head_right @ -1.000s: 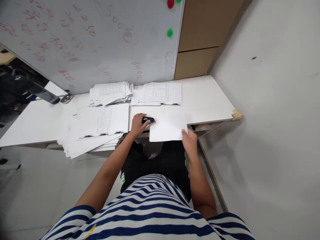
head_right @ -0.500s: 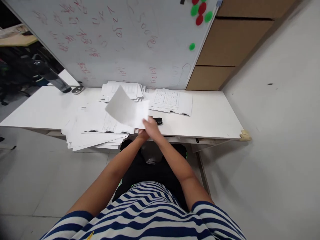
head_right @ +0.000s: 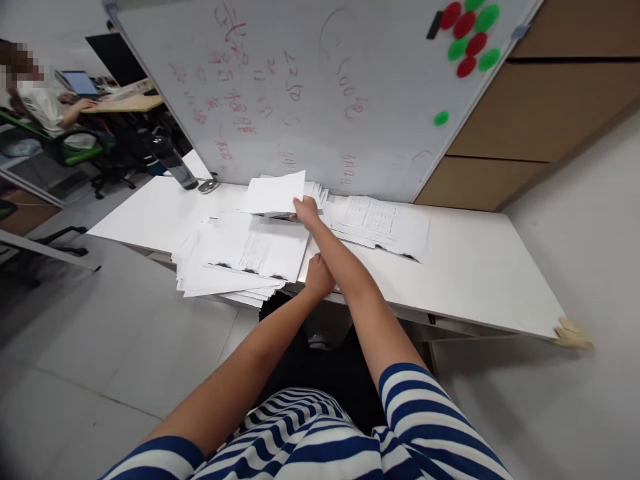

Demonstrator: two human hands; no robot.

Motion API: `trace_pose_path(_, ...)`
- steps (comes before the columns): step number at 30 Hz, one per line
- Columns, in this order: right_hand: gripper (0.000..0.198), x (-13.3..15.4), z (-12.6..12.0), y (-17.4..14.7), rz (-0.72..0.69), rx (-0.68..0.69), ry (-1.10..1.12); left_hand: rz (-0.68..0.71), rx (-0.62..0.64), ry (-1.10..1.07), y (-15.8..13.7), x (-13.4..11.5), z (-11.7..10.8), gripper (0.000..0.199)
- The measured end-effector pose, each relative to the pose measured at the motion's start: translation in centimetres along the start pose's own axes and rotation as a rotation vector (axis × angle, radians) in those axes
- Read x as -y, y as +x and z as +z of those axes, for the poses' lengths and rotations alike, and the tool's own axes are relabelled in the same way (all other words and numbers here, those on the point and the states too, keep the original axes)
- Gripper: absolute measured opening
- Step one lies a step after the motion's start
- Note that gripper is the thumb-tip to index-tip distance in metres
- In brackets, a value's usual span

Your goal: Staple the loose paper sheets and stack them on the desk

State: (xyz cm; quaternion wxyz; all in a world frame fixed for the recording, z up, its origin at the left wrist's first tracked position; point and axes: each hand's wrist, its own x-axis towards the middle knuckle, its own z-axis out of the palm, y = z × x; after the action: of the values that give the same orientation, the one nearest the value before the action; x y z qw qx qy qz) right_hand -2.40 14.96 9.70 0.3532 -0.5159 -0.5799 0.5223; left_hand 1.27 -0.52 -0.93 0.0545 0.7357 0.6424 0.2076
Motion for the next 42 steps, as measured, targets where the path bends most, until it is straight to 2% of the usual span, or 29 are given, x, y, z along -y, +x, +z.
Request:
trace_pose_path(3, 0.06, -0.1, -0.2, 3.4, 0.051, -0.012, -0.038, 0.028, -0.025, 0.07, -0.1, 0.0, -0.2, 0.035)
trace_pose_path(5, 0.067, -1.1, -1.2, 4.3, -0.012, -0.074, -0.172, 0.028, -0.039, 0.079, -0.2, 0.0, -0.3, 0.035)
trace_pose_path(7, 0.07, -2.9, -3.5, 4.3, -0.183, -0.187, -0.392, 0.027, -0.051, 0.072, -0.3, 0.0, -0.4, 0.039)
trace_pose_path(9, 0.069, -5.2, -7.3, 3.6, -0.35, -0.292, -0.599, 0.03, -0.064, 0.055, -0.3, 0.0, -0.4, 0.044)
trace_pose_path(10, 0.069, -6.5, -9.5, 3.2, -0.383, -0.323, -0.68, 0.034, -0.068, 0.043, -0.3, 0.0, -0.3, 0.047)
trace_pose_path(12, 0.071, -8.8, -14.3, 2.0, -0.337, -0.327, -0.818, 0.036, -0.073, 0.022, -0.2, 0.1, -0.3, 0.049)
trace_pose_path(15, 0.088, -11.8, -20.3, 0.0, -0.174, -0.229, -0.943, 0.03, -0.075, 0.005, -0.1, 0.1, -0.2, 0.048)
trace_pose_path(18, 0.098, -14.1, -23.2, -1.6, -0.089, -0.149, -0.969, 0.021, -0.086, -0.005, -0.1, 0.0, -0.3, 0.047)
trace_pose_path(21, 0.086, -16.0, -23.2, -2.6, -0.09, -0.179, -0.956, 0.018, -0.096, -0.007, -0.1, 0.0, -0.3, 0.047)
trace_pose_path(25, 0.05, -17.5, -21.8, -3.2, -0.244, -0.369, -0.947, 0.019, -0.11, -0.002, -0.1, 0.0, -0.4, 0.048)
trace_pose_path(27, 0.04, -17.7, -21.5, -3.3, -0.29, -0.41, -0.946, 0.017, -0.118, 0.002, -0.2, 0.0, -0.4, 0.048)
trace_pose_path(36, 0.04, -16.8, -21.8, -3.8, -0.29, -0.446, -0.987, 0.011, -0.143, 0.023, -0.4, -0.2, -0.7, 0.045)
trace_pose_path(42, 0.027, -17.7, -21.9, -3.7, -0.395, -0.492, -0.948, 0.01, -0.158, 0.029, -0.4, -0.2, -0.7, 0.044)
